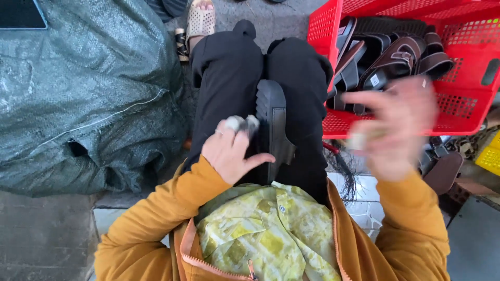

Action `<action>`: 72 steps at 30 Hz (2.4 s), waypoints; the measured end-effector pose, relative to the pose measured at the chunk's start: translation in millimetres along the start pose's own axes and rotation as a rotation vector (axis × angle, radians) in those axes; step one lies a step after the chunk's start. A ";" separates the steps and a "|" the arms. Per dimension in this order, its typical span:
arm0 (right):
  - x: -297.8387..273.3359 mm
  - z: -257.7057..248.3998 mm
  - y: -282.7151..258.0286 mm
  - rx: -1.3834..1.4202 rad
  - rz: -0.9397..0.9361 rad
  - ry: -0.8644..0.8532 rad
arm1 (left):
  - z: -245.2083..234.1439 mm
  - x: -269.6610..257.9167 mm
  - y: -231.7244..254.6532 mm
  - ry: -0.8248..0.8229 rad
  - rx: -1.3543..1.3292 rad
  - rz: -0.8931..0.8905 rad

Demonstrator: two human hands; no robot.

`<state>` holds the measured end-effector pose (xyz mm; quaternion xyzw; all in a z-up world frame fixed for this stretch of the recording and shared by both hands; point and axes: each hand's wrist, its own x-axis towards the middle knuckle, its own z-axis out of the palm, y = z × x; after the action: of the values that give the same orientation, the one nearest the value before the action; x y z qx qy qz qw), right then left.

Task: The person is hand-sewing the sole of a black sandal using a needle and thread.

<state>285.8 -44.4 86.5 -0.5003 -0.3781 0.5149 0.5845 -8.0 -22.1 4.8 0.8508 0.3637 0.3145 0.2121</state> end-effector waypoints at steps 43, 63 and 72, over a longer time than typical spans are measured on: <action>-4.6 45.4 90.9 -1.380 -0.557 -0.505 | 18.7 8.9 -21.2 0.128 -0.223 -0.101; 3.1 0.1 -7.5 -1.898 -0.422 -0.648 | 10.8 33.7 6.7 -0.001 -0.191 -0.038; -0.9 28.4 38.4 -1.218 -0.401 -0.573 | 14.5 21.9 12.2 0.168 -0.088 0.246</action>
<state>249.9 -41.0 55.2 -0.5042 -0.8232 0.2053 0.1613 19.7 -15.4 10.0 0.8496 0.2591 0.4237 0.1777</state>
